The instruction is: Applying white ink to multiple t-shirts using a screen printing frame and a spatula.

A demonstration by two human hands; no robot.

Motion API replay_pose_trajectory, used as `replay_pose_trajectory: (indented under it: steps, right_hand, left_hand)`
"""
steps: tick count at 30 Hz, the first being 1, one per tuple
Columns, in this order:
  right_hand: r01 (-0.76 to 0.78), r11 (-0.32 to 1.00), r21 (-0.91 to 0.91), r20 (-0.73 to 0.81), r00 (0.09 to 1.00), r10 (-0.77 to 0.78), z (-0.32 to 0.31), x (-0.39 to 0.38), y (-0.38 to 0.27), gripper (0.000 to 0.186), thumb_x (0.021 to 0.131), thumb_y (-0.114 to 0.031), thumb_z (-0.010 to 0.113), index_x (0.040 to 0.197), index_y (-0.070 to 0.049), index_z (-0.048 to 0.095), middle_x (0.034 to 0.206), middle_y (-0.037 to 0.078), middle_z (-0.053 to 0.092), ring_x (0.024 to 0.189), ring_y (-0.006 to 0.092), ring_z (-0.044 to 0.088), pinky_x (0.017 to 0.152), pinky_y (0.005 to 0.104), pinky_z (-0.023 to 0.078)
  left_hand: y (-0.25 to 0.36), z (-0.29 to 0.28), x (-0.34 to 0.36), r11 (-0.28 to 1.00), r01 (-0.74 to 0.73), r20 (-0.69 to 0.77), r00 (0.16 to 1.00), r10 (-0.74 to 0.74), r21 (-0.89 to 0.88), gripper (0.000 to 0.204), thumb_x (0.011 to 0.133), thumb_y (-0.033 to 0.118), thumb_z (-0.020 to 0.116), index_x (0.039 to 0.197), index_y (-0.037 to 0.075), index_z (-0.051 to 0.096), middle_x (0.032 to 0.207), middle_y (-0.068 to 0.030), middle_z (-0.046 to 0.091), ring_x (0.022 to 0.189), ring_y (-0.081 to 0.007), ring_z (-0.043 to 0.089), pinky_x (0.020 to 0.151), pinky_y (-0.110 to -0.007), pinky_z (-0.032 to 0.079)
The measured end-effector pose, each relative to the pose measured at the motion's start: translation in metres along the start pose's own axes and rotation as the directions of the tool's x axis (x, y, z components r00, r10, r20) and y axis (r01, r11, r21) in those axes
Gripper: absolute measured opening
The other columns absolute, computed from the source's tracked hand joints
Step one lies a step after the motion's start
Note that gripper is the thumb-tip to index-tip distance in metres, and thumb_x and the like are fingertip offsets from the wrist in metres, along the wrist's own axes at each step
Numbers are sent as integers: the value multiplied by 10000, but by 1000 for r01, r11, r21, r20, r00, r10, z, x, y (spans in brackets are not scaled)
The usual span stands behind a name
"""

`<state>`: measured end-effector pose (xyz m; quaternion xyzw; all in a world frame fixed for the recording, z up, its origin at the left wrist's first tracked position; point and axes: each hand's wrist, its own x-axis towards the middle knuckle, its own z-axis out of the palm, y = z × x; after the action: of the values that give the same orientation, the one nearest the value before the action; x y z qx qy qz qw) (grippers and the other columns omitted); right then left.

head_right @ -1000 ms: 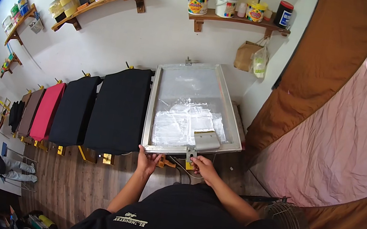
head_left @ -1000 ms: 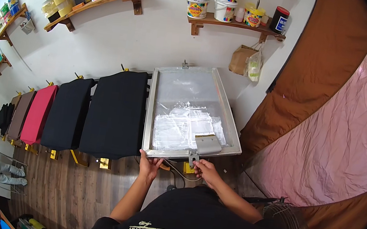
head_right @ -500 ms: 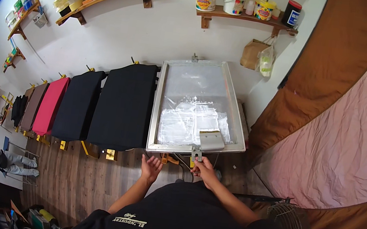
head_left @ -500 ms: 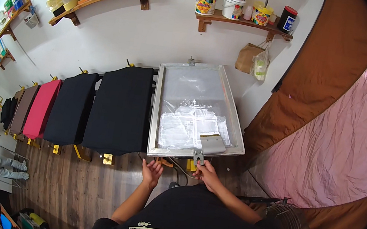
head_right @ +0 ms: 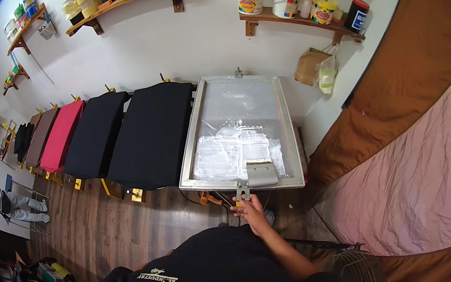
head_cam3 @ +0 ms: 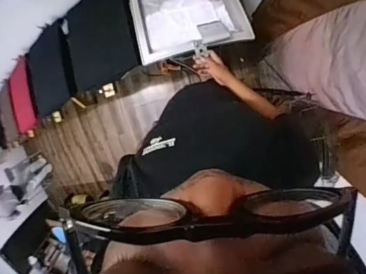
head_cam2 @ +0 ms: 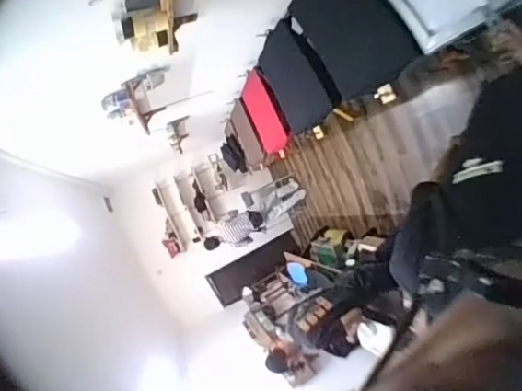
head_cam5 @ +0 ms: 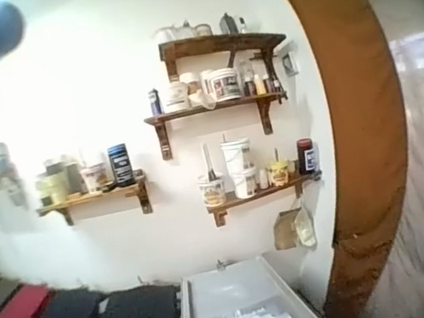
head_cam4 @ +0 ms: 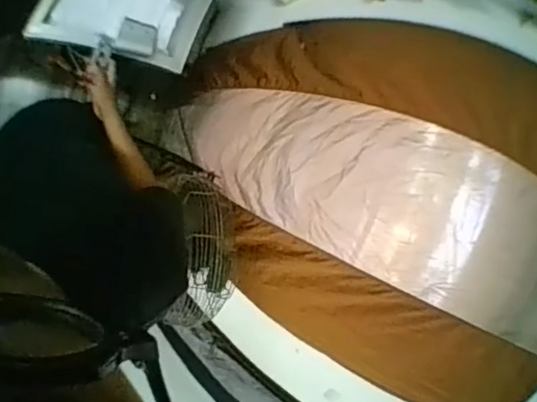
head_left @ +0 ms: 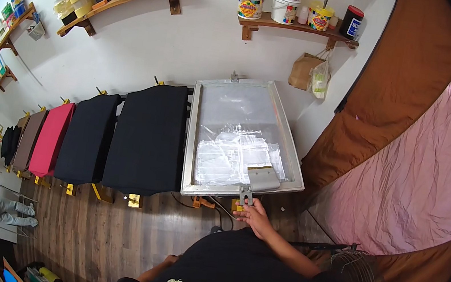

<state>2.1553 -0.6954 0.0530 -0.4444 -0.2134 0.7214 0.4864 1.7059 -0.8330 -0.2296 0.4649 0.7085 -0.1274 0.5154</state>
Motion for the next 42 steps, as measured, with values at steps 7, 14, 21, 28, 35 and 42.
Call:
replay_pose_trajectory:
  steps: [7,14,21,28,35,42]
  right_hand:
    - [67,998,3,7,998,-67,0,5,7,146,1054,-162,512,1175,-176,433,1323,104,596,1066,261,683,822,375,553]
    - [47,999,11,17,999,-47,1,3,6,204,1055,-171,526,1217,-188,403,1364,87,549,1087,235,672,821,372,548]
    - [64,998,-11,-14,998,-64,5,1,6,282,1041,-178,556,1256,-199,376,1380,72,561,1101,206,657,825,350,530]
    - [58,998,-33,38,998,-57,4,0,7,321,1054,-165,527,1288,-235,319,1421,80,497,1143,245,636,863,375,510]
    - [57,990,-130,16,998,-55,2,7,15,407,1037,-169,565,1309,-255,274,1422,62,488,1124,212,630,855,364,503]
    - [102,969,-227,20,995,-100,-6,12,26,489,1013,-186,618,1326,-257,249,1416,45,486,1092,173,626,812,320,504]
  left_hand:
    - [42,-22,-20,969,92,-47,993,-105,-230,694,925,591,585,1105,-67,713,1089,-241,726,1055,-349,691,936,-416,498]
    - [133,-49,-27,948,-74,-49,997,62,-310,615,937,526,627,1090,-65,694,841,-115,741,720,-206,684,642,-346,523]
    - [147,-56,-31,950,-106,-50,994,95,-294,581,937,511,631,1053,-54,703,789,-96,732,657,-170,665,580,-326,510]
    - [97,-53,-24,991,-70,-37,997,67,-113,626,928,593,581,934,-10,752,812,-123,735,712,-240,686,729,-372,531]
    - [75,-43,-33,980,18,-43,999,-27,-196,634,916,568,618,1056,-35,753,1086,-223,735,1073,-331,690,940,-396,503]
    - [100,-41,-21,990,-63,-11,998,62,-127,649,933,559,602,1154,-40,719,1154,-237,715,1132,-337,671,971,-391,491]
